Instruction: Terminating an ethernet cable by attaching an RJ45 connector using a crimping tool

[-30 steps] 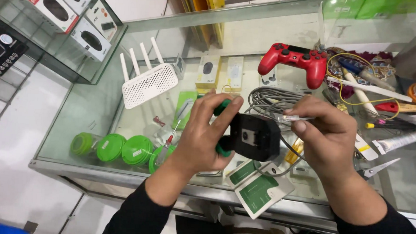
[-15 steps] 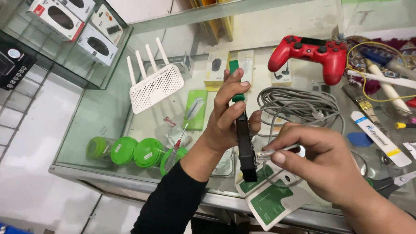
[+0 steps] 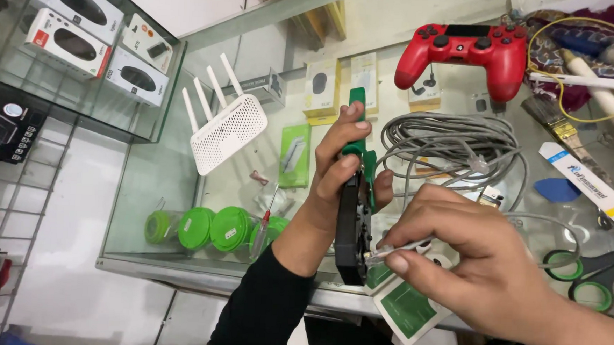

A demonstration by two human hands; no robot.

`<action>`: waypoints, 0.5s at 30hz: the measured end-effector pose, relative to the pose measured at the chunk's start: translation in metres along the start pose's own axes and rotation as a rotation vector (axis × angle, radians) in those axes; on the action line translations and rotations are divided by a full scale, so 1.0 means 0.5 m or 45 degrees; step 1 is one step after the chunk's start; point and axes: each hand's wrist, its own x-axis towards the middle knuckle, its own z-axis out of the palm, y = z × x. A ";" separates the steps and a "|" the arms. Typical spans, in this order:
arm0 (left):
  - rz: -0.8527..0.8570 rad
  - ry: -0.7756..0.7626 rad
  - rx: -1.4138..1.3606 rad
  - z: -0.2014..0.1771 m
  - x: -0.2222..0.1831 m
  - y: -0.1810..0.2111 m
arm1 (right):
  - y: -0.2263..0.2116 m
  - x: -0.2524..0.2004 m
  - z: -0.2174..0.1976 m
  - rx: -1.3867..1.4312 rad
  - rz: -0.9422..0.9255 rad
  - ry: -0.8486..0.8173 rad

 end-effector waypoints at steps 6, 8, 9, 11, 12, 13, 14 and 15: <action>-0.038 -0.142 0.208 -0.014 -0.012 -0.010 | 0.016 -0.015 0.010 0.125 0.282 0.157; -0.059 -0.157 0.220 -0.016 0.003 -0.003 | 0.016 -0.012 0.011 0.113 0.311 0.185; -0.083 -0.178 0.237 -0.018 0.010 0.002 | 0.016 -0.012 0.012 0.109 0.341 0.211; -0.276 -0.213 0.240 -0.029 0.002 0.013 | 0.023 -0.016 0.008 0.082 0.439 0.276; -0.473 -0.260 0.240 -0.035 -0.001 0.018 | 0.027 -0.019 0.007 0.064 0.542 0.346; -0.469 -0.259 0.238 -0.037 0.000 0.020 | 0.026 -0.017 0.006 0.061 0.539 0.349; -0.472 -0.312 0.240 -0.037 -0.001 0.023 | 0.026 -0.016 0.006 0.074 0.519 0.409; -0.475 -0.366 0.243 -0.036 -0.002 0.025 | 0.025 -0.016 0.006 0.085 0.499 0.469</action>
